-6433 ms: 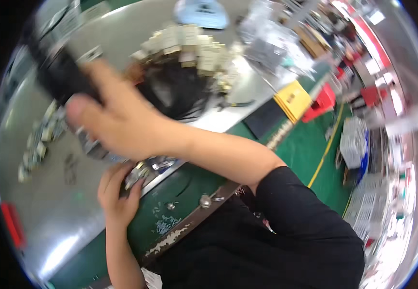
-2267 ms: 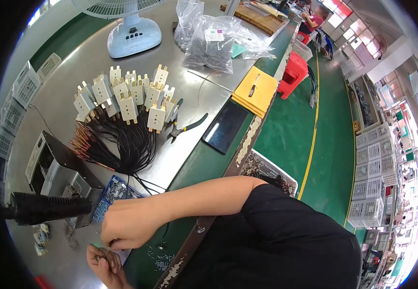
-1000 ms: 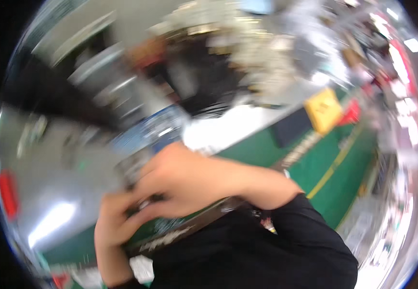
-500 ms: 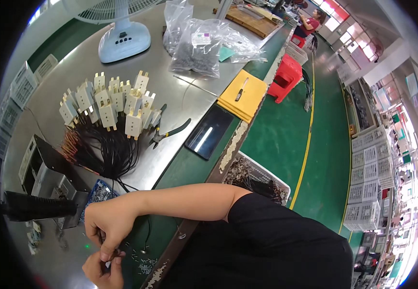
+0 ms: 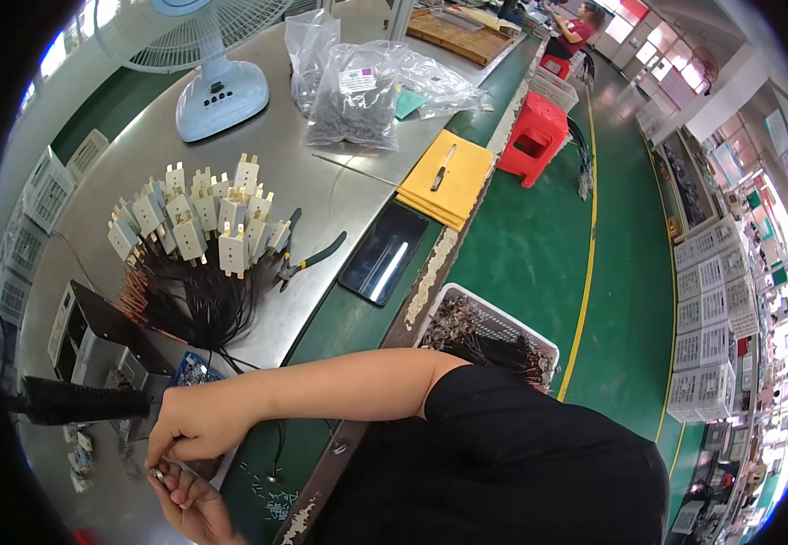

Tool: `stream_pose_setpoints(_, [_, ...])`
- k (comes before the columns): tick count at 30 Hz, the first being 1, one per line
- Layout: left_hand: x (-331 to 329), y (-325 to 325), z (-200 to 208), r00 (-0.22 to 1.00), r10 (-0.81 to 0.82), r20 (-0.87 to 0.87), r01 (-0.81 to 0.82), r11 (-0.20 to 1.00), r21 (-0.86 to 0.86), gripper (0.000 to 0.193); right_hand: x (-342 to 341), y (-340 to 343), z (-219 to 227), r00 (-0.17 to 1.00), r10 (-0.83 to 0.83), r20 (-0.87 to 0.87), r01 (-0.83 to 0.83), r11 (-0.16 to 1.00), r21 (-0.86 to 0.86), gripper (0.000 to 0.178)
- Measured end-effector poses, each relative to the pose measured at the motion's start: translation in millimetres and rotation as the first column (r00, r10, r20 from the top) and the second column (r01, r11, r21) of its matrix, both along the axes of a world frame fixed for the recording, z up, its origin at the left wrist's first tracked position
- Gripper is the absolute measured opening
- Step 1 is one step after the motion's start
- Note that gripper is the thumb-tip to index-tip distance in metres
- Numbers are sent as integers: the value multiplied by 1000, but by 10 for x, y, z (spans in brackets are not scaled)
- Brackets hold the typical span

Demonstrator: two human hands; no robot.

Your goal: Assembling small electronic components using an electric screwdriver on an assembly line.

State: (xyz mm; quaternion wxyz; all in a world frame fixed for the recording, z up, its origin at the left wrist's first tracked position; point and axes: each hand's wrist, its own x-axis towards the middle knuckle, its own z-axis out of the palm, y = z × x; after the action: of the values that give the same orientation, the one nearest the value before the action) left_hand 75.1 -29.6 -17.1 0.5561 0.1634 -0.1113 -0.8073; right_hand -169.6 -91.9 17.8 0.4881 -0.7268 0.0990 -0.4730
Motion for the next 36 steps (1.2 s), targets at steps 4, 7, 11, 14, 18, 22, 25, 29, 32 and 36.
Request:
stream_pose_setpoints(4, [-9, -38, 112, 862, 211, 461, -217, 975, -41, 25, -66, 5, 111, 996, -13, -84, 14, 1000, 13, 32])
stream_pose_setpoints(7, [38, -161, 220, 656, 216, 723, 21, 953, -303, 26, -69, 33, 157, 992, -7, -125, 15, 998, 60, 33])
stream_pose_setpoints(11, [-215, -196, 213, 229, 429, 874, 83, 886, -457, 27, -113, 63, 96, 991, -22, -129, 35, 995, 97, 34])
stream_pose_setpoints(14, [-148, -194, 134, 35, 562, 827, 48, 825, -563, 28, -97, 56, 125, 997, 5, -81, 0, 998, 59, 35])
stream_pose_setpoints(18, [-241, -200, 75, 64, 642, 764, 38, 763, -645, 30, -93, 25, 135, 999, 1, -38, 3, 996, 90, 34])
stream_pose_setpoints(22, [-282, -229, 56, 507, 379, 774, 76, 875, -478, 30, -159, 7, 212, 993, 13, -118, 10, 981, 193, 33])
stream_pose_setpoints(25, [-206, -196, 108, 424, 358, 832, 193, 862, -469, 32, -152, -28, 175, 989, 7, -150, 10, 994, 112, 33])
stream_pose_setpoints(29, [-52, -175, 142, 643, 133, 754, 285, 872, -397, 34, -189, -42, 190, 982, 36, -185, -39, 999, -17, 33])
stream_pose_setpoints(32, [-184, -184, 300, 722, 34, 691, 332, 859, -390, 36, -182, -62, 194, 981, 48, -186, -49, 999, 0, 32])
stream_pose_setpoints(36, [-169, -187, 308, 716, 60, 695, 262, 901, -347, 35, -116, -60, 160, 995, 10, -97, 0, 994, 105, 29])
